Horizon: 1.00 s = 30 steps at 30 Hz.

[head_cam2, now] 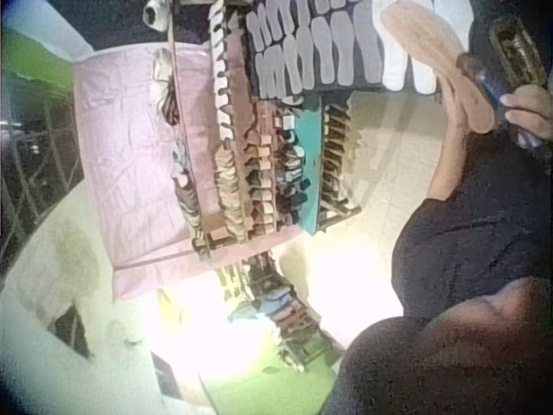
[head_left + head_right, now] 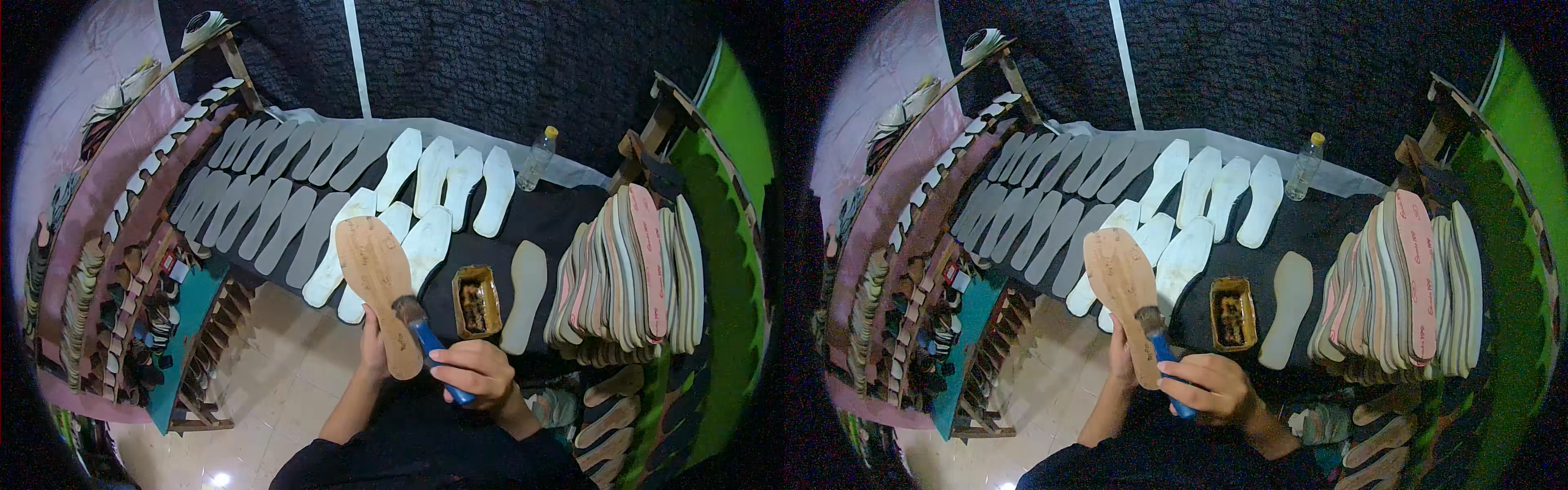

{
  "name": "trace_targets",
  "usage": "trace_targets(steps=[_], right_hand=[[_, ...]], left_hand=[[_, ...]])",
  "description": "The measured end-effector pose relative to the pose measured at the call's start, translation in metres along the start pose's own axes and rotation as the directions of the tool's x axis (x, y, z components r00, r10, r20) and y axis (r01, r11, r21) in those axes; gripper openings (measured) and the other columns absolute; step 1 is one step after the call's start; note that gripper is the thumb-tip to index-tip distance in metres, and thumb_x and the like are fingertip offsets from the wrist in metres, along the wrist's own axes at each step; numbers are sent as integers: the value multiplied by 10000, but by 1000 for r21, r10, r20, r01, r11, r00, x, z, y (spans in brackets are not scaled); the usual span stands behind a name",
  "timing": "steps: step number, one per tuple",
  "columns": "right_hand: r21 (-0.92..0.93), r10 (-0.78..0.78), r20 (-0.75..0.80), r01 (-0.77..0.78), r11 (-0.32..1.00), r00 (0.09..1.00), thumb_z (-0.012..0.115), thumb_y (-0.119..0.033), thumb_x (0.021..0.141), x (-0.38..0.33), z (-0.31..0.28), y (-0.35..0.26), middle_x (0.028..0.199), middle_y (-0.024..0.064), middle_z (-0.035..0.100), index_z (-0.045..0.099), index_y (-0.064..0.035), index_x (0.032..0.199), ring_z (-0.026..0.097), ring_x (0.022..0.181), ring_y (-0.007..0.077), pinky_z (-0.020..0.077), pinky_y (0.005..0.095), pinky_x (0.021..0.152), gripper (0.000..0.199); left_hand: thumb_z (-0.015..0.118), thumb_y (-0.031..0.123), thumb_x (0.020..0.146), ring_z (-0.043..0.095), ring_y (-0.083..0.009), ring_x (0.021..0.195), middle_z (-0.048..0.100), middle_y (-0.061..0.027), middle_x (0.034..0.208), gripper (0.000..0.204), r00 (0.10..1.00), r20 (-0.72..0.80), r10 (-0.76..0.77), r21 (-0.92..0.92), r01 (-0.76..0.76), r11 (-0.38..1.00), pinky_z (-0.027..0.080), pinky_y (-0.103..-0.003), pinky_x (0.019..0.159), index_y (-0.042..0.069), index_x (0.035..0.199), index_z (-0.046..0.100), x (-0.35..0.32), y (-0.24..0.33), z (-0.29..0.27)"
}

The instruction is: The person applies glue to the underside of shoe soles using a brush.

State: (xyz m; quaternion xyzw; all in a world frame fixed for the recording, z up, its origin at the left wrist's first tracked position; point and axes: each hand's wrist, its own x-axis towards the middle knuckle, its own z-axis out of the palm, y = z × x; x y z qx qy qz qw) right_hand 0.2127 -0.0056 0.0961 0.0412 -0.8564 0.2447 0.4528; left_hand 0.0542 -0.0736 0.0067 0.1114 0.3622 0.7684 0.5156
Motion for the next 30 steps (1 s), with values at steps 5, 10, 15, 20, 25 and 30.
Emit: trace_targets(steps=[5, 10, 15, 20, 25, 30], right_hand=[[-20, -58, 134, 61, 998, 989, 655, -166, 688, -6, 4, 0, 968, 115, 616, 628, -48, 910, 605, 742, 225, 500, 297, 624, 253], [177, -29, 153, 2, 984, 988, 663, -159, 714, -5, -1, -5, 898, 131, 636, 639, -25, 858, 611, 696, 242, 480, 304, 565, 198], [82, 26, 110, -35, 996, 994, 661, -168, 710, 2, 9, -3, 908, 125, 637, 648, -46, 833, 613, 701, 249, 483, 307, 566, 174], [245, 4, 115, -32, 969, 993, 640, -161, 734, -5, 7, -3, 879, 143, 639, 645, -34, 853, 615, 666, 242, 485, 297, 551, 174], [134, 41, -44, -35, 990, 998, 635, -178, 747, 4, 15, -2, 843, 132, 645, 652, -42, 807, 618, 663, 231, 483, 298, 543, 150], [196, 13, 90, -31, 980, 996, 628, -173, 741, 1, 11, -5, 835, 129, 645, 643, -19, 793, 618, 663, 232, 478, 299, 533, 164]], left_hand=[[135, 547, 911, 558, -210, 858, 556, -107, 984, 662, 1000, -8, 28, 66, -27, 997, 473, -340, 768, 28, 1183, 443, 2, 0, -5], [185, 602, 884, 536, -211, 784, 542, -110, 948, 701, 995, 84, -44, -122, 55, 991, 480, -362, 707, 12, 1138, 465, 5, -3, -16], [177, 580, 897, 539, -222, 791, 540, -114, 963, 680, 997, 63, -36, -103, 42, 994, 476, -369, 719, 12, 1140, 462, 3, -1, -14], [146, 561, 905, 576, -216, 797, 570, -119, 955, 676, 985, 172, -8, -236, 49, 971, 492, -359, 730, 20, 1158, 462, 7, -2, -26], [187, 569, 902, 505, -232, 737, 529, -118, 947, 656, 999, 30, -13, -139, 17, 990, 433, -363, 630, 15, 1123, 461, 4, 6, -16], [153, 538, 916, 575, -212, 809, 570, -114, 963, 640, 980, 198, 19, -246, 30, 969, 492, -357, 712, 32, 1171, 451, 6, 5, -30]])
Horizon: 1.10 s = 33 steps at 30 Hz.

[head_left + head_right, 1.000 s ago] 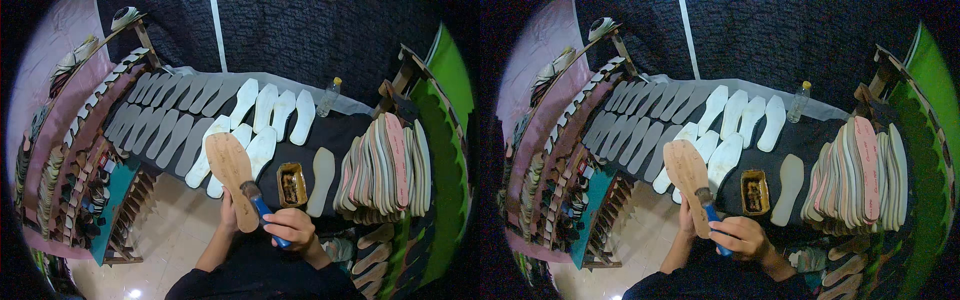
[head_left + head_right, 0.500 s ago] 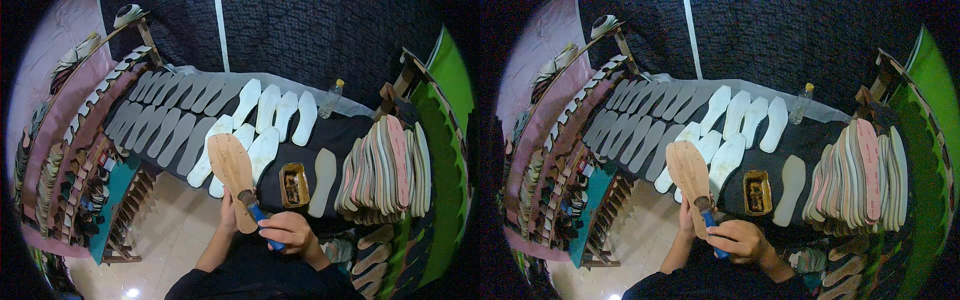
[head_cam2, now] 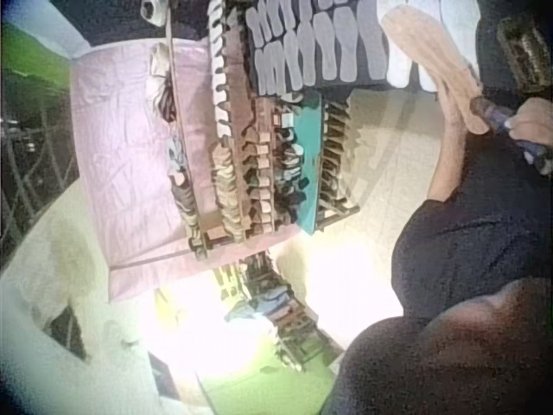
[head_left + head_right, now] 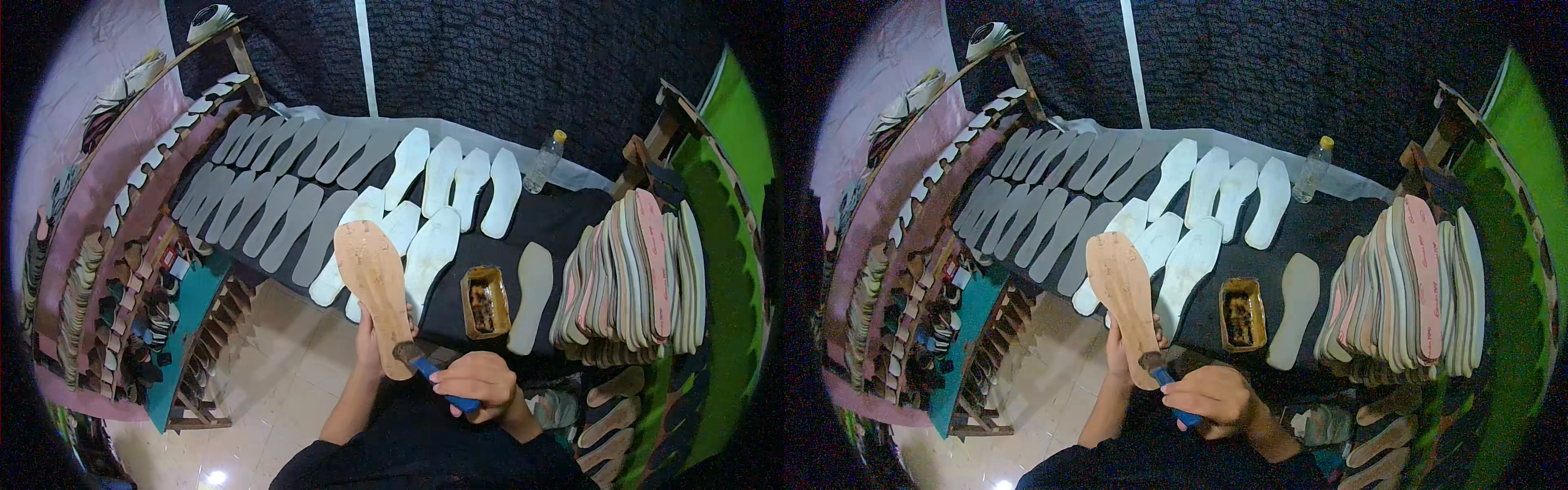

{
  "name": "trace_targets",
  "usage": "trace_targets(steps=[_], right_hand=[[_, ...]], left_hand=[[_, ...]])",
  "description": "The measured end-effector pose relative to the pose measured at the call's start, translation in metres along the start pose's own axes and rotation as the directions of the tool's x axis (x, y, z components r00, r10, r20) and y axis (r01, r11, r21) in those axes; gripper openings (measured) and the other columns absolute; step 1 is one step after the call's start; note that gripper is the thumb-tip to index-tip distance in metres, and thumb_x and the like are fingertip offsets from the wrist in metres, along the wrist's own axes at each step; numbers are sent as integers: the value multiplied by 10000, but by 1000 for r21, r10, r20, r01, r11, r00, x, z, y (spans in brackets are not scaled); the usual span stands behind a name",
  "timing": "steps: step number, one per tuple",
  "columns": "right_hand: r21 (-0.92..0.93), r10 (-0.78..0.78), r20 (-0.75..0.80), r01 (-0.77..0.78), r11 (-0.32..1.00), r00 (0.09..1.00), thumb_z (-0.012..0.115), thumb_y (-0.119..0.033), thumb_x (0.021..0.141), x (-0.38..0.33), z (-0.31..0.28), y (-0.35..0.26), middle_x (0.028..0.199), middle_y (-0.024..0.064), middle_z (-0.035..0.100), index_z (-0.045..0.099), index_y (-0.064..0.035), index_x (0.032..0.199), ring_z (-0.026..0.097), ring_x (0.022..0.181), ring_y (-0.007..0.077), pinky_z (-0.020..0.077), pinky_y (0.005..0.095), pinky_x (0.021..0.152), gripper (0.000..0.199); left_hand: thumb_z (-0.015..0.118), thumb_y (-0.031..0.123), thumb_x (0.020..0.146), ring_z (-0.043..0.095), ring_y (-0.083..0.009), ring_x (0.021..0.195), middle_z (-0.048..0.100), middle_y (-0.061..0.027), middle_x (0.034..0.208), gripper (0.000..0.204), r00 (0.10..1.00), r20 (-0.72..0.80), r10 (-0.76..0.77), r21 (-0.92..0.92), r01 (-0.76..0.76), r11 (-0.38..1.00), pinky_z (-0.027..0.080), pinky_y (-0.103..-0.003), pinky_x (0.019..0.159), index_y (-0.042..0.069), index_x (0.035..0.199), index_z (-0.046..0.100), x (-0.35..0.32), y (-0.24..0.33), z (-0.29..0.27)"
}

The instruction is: The person applies glue to the underside of shoe soles using a brush.

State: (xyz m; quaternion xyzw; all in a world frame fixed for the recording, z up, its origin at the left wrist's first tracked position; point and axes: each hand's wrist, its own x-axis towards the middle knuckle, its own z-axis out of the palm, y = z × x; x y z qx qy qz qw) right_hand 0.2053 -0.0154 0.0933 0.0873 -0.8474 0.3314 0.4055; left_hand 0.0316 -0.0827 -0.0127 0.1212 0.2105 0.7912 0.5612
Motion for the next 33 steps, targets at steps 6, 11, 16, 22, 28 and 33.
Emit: trace_targets(steps=[6, 11, 16, 22, 28, 33], right_hand=[[-34, -8, 17, 9, 999, 1000, 631, -148, 725, 4, 4, 4, 827, 110, 650, 633, -29, 836, 618, 647, 232, 472, 304, 527, 162], [57, -7, 1, 7, 998, 1000, 638, -185, 749, 6, 3, 3, 776, 105, 649, 629, -22, 858, 610, 588, 222, 470, 297, 511, 197], [-97, 7, -190, -26, 995, 982, 595, -259, 829, 13, 2, 12, 871, 143, 635, 634, -33, 874, 616, 674, 251, 490, 310, 559, 234], [-169, -24, -76, 10, 985, 997, 630, -189, 773, 20, 3, 23, 917, 144, 627, 644, -32, 869, 610, 708, 265, 490, 331, 604, 184], [-25, 10, 37, -9, 1000, 999, 641, -166, 722, 12, -8, 11, 870, 119, 638, 641, -29, 840, 614, 663, 235, 481, 310, 565, 182], [-65, 35, -176, -47, 997, 984, 680, -153, 690, 19, -4, 9, 960, 112, 626, 645, -60, 908, 611, 739, 231, 501, 315, 625, 240]], left_hand=[[198, 557, 907, 545, -225, 734, 559, -111, 924, 630, 978, -207, 7, 124, 19, 992, 464, -387, 678, 35, 1135, 469, 1, 5, 4], [191, 554, 908, 566, -243, 823, 559, -116, 953, 636, 1000, 17, 2, -43, -1, 999, 474, -401, 749, 36, 1155, 464, 2, 7, -11], [141, 546, 913, 569, -189, 812, 563, -81, 987, 629, 981, -182, -60, 165, 91, 982, 478, -322, 714, 73, 1217, 423, -3, 4, 14], [129, 522, 920, 554, -213, 952, 552, -126, 1061, 610, 978, -169, -126, 240, 164, 957, 462, -339, 824, 69, 1224, 403, -7, -3, 15], [130, 485, 934, 554, -217, 952, 549, -134, 1060, 562, 979, -162, -125, 294, 169, 941, 456, -360, 835, 79, 1252, 356, -6, 2, 4], [156, 465, 942, 486, -217, 1083, 478, -125, 1174, 508, 975, -168, -144, 285, 188, 940, 424, -365, 900, 128, 1301, 282, -13, -1, 8]])
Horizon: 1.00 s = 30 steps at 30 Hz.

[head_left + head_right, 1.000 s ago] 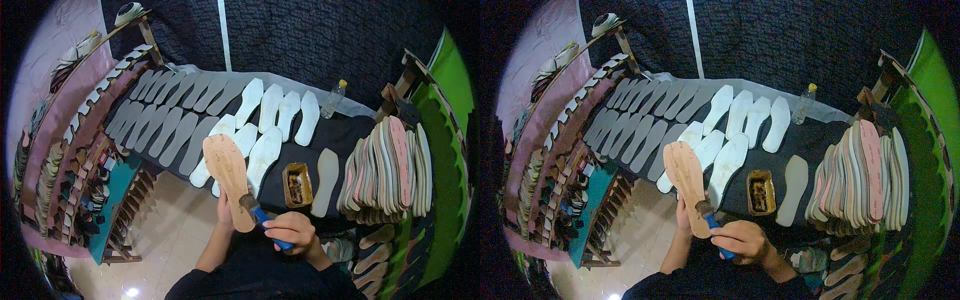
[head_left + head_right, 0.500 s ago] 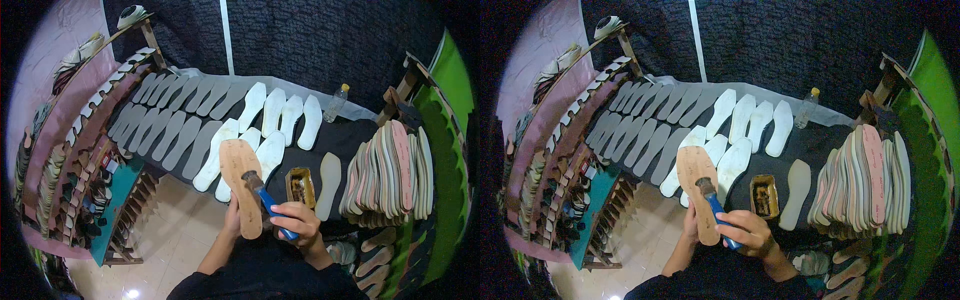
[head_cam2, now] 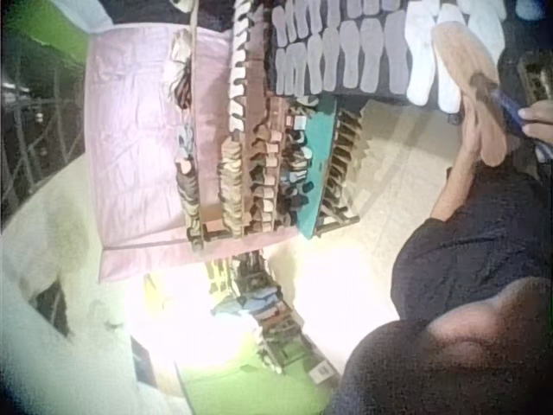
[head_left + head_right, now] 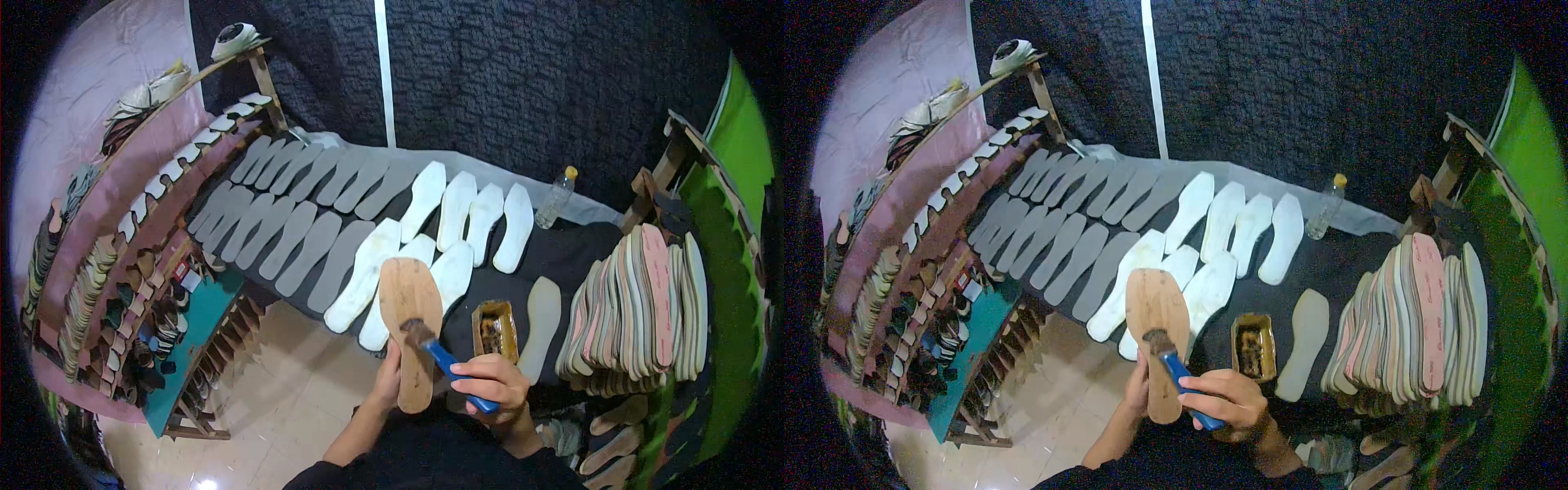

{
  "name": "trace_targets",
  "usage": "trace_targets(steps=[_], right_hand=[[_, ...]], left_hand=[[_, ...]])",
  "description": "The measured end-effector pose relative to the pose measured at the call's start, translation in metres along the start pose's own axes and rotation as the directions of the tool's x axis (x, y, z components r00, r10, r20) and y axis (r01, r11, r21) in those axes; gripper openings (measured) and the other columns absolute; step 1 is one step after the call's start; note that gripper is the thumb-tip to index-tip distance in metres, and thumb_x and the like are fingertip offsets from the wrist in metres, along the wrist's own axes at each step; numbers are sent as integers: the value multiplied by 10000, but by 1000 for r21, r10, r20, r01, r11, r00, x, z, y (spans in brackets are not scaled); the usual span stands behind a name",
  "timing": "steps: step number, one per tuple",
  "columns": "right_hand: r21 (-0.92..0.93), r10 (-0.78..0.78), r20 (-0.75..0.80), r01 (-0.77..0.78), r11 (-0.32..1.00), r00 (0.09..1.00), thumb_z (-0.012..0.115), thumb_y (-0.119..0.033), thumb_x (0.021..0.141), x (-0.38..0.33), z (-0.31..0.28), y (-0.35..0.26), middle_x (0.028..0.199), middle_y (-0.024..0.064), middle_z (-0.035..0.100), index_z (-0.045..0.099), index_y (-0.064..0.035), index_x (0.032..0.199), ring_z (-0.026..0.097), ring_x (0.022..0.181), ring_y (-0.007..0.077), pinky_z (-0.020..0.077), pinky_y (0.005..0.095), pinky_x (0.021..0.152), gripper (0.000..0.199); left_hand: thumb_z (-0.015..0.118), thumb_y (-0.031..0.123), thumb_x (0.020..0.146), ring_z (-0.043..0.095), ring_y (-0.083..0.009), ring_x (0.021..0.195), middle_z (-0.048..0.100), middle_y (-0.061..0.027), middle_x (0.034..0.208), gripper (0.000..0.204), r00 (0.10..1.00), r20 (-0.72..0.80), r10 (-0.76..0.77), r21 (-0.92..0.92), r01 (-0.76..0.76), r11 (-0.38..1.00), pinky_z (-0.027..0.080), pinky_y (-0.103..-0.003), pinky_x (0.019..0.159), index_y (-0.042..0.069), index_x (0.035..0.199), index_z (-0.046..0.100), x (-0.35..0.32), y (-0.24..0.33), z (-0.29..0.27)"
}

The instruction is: The person applies glue to the underside of shoe soles using a brush.

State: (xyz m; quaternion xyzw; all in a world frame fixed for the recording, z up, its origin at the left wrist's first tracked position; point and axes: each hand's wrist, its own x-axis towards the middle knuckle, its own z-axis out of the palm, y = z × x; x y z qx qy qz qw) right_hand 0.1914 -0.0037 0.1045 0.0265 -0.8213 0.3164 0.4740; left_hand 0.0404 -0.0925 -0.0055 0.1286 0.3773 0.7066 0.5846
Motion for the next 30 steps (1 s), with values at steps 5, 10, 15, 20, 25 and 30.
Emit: trace_targets(steps=[5, 10, 15, 20, 25, 30], right_hand=[[-140, -3, -106, -12, 990, 994, 614, -268, 816, -3, 4, -1, 899, 133, 630, 650, -69, 867, 609, 731, 264, 498, 330, 630, 208], [-98, 42, -18, -43, 994, 999, 613, -270, 812, -3, 0, -1, 879, 128, 635, 654, -48, 854, 611, 727, 261, 494, 325, 625, 229], [30, -12, 156, 7, 1000, 988, 625, -153, 726, -9, -6, 2, 922, 114, 634, 648, -40, 875, 608, 710, 251, 495, 332, 621, 189], [35, 9, 245, -19, 999, 969, 606, -152, 677, -10, -8, 0, 964, 90, 630, 643, -50, 897, 604, 716, 235, 486, 324, 623, 246], [-7, 102, 269, -103, 995, 958, 647, -125, 652, -13, -3, -4, 968, 75, 625, 634, -65, 887, 584, 673, 222, 459, 311, 603, 243], [75, 100, 273, -124, 989, 957, 660, -135, 695, -7, 0, -6, 961, 67, 609, 619, -77, 906, 588, 701, 223, 459, 316, 631, 223]], left_hand=[[160, 479, 937, 553, -213, 956, 521, -113, 1112, 534, 993, 14, 115, 164, -115, 980, 470, -351, 813, 108, 1288, 317, -5, 0, 2], [174, 516, 921, 579, -220, 878, 539, -115, 1077, 572, 998, -24, 51, 76, -49, 996, 485, -342, 758, 93, 1259, 361, -8, 1, 3], [192, 519, 921, 525, -221, 1014, 507, -100, 1164, 594, 999, -24, 40, 12, -40, 999, 440, -356, 860, 80, 1285, 359, 4, 2, 1], [190, 501, 929, 525, -239, 1028, 525, -128, 1159, 592, 998, 46, 48, -19, -47, 999, 423, -361, 887, 65, 1295, 355, 7, 2, -6], [179, 518, 924, 544, -234, 988, 550, -138, 1106, 611, 999, 19, 48, -22, -48, 999, 444, -360, 853, 60, 1277, 377, 9, 2, -8], [174, 517, 926, 554, -221, 955, 559, -143, 1085, 609, 997, 44, 67, -114, -61, 992, 466, -352, 812, 61, 1267, 389, 6, 2, -16]])
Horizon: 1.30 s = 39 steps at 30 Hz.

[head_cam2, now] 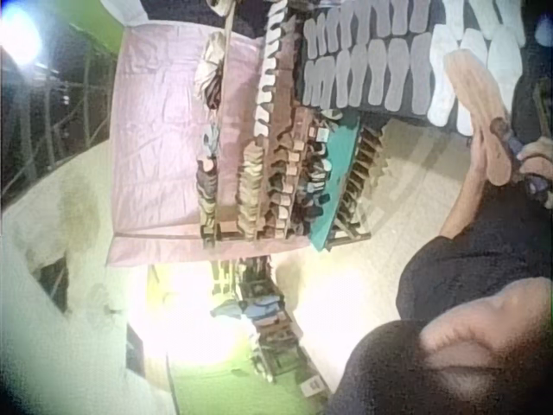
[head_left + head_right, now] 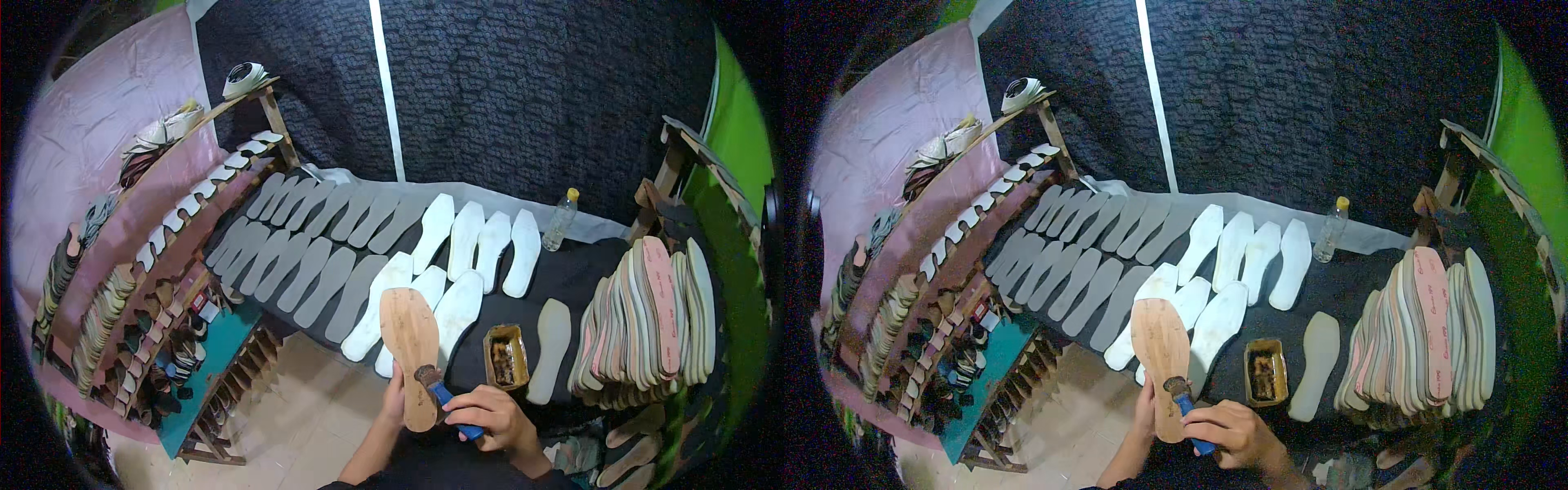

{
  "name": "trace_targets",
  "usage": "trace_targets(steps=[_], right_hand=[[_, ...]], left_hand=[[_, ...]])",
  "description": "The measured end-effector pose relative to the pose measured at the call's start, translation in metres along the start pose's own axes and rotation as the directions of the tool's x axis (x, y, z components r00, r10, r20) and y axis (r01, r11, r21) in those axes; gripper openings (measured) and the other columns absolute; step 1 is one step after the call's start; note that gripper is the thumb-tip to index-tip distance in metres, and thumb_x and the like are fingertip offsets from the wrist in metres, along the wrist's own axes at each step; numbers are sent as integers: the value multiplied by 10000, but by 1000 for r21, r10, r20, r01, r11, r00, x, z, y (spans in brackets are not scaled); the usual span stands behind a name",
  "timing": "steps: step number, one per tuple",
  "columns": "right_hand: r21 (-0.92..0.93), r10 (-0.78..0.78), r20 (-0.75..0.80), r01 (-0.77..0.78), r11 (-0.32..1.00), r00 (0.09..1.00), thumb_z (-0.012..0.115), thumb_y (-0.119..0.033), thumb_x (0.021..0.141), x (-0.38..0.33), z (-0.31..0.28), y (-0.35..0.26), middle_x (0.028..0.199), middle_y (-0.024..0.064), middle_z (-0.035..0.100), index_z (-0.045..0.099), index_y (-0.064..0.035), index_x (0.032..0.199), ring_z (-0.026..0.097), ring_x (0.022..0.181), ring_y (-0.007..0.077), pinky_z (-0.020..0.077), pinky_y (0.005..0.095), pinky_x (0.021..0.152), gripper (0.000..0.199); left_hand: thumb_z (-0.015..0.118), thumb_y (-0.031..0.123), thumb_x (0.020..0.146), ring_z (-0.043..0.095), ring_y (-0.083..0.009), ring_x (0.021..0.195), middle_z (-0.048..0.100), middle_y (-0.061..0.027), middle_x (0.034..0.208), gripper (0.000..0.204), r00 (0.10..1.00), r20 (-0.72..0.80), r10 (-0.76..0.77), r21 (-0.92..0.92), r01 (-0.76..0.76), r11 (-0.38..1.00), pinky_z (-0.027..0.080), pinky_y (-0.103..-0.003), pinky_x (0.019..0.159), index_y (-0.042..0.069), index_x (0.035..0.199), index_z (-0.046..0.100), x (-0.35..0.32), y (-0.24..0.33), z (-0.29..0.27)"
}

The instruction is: The person applies glue to the underside of shoe soles using a brush.

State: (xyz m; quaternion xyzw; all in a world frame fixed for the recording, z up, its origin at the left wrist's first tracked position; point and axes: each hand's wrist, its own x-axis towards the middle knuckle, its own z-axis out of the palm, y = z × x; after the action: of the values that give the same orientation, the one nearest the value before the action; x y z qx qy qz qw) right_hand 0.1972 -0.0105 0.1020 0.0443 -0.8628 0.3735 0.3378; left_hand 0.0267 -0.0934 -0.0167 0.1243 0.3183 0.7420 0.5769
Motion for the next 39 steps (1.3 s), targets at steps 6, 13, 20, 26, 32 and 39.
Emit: trace_targets(steps=[6, 13, 20, 26, 32, 39], right_hand=[[38, -4, 11, 3, 999, 1000, 663, -147, 709, 6, 5, 3, 947, 77, 607, 611, -71, 899, 589, 721, 235, 453, 323, 617, 211], [62, 4, 36, -6, 998, 999, 662, -163, 717, 4, 7, 3, 983, 82, 602, 611, -74, 913, 596, 761, 240, 457, 329, 644, 221], [54, 30, 85, -35, 998, 996, 657, -138, 697, 0, 8, 2, 1029, 68, 585, 594, -90, 965, 597, 827, 234, 460, 335, 700, 279], [60, -6, 31, 4, 998, 999, 678, -166, 720, 0, 7, 6, 967, 103, 605, 617, -71, 910, 593, 725, 244, 456, 330, 620, 221], [61, 11, 19, -12, 998, 1000, 679, -159, 722, -1, 4, 7, 969, 110, 603, 618, -64, 899, 592, 721, 248, 458, 329, 616, 210], [92, 59, -52, -54, 994, 997, 657, -119, 742, -5, 2, 11, 1130, 159, 529, 536, -77, 1019, 583, 919, 295, 490, 357, 769, 305]], left_hand=[[163, 493, 937, 553, -235, 968, 554, -155, 1102, 599, 991, -129, 46, 109, -32, 994, 456, -368, 834, 44, 1268, 381, -3, 2, 4], [179, 515, 925, 495, -257, 1071, 502, -132, 1188, 621, 998, -51, 37, 68, -33, 997, 393, -371, 923, 58, 1318, 329, -8, 6, -2], [181, 540, 916, 569, -226, 898, 565, -151, 1059, 639, 984, -152, 95, 76, -84, 994, 477, -351, 778, 43, 1255, 398, -9, 1, 4], [190, 530, 920, 568, -233, 922, 562, -152, 1074, 626, 994, -91, 63, 25, -61, 998, 478, -356, 782, 45, 1255, 400, -5, 2, 5], [195, 530, 919, 560, -237, 956, 561, -153, 1086, 627, 996, -64, 61, 45, -58, 997, 465, -353, 815, 45, 1270, 383, 2, -1, 4], [199, 530, 918, 561, -238, 958, 558, -143, 1089, 627, 992, -89, 89, 48, -85, 995, 472, -358, 811, 44, 1269, 383, 5, 4, 10]])
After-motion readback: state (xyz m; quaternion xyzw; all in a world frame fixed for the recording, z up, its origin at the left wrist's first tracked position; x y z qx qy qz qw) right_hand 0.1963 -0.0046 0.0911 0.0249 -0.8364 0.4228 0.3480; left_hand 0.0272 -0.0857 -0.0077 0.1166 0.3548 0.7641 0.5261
